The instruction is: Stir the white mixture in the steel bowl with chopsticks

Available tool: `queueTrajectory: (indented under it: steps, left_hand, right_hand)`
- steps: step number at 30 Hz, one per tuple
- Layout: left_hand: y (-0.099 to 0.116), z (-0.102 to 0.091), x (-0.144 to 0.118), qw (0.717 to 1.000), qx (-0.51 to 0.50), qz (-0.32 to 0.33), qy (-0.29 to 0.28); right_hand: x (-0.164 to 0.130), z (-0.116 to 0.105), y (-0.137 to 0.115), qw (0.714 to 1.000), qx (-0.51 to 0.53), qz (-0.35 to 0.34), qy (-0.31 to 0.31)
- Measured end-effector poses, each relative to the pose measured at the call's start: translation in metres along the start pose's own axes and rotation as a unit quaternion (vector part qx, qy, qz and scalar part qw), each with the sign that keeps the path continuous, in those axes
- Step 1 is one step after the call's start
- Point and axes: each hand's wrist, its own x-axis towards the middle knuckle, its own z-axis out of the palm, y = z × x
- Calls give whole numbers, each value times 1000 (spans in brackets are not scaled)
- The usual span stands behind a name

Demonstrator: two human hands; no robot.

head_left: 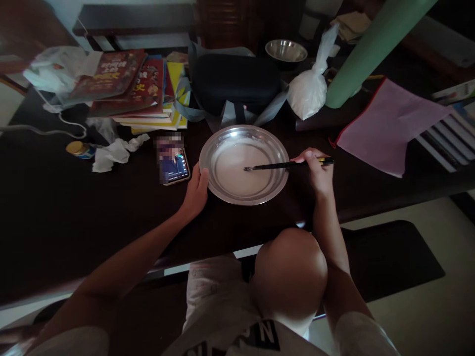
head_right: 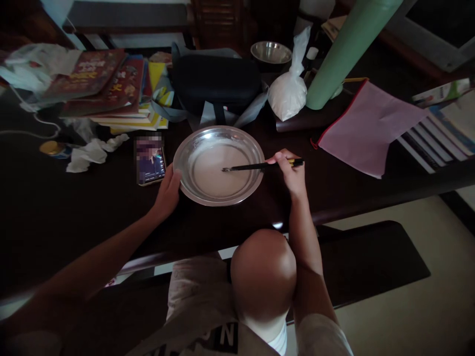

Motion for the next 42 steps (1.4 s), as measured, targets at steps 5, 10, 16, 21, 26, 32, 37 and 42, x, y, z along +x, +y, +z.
queueTrajectory:
  steps: [5, 10, 16, 21, 26, 32, 37, 42]
  left_hand:
    - [0, -1, 0, 1000, 3, -4, -1]
    - [0, -2, 0, 1000, 7, -3, -9]
    - [2, -1, 0, 1000, -5, -13, -3]
    - [3, -1, 0, 1000, -9, -20, 2]
    - [2, 0, 0, 1000, -14, -13, 8]
    - [1, -1, -1, 1000, -13, -22, -2]
    - [1, -1, 0, 1000, -13, -16, -1]
    - [4, -2, -1, 1000, -11, -26, -6]
  right_hand:
    - [0, 0, 0, 998, -14, -16, -59]
    - [-1, -1, 1, 1000, 7, -6, 9]
    - [-1, 1, 0, 999, -9, -9, -45]
    - [0, 0, 1, 1000, 3, 4, 8]
    - [0, 1, 0, 999, -8, -13, -40]
    - [-1, 0, -1, 1000, 11, 1, -26]
    - [-1, 0, 0, 1000, -4, -1, -21]
    - [-2, -1, -1, 999, 1, 3, -41]
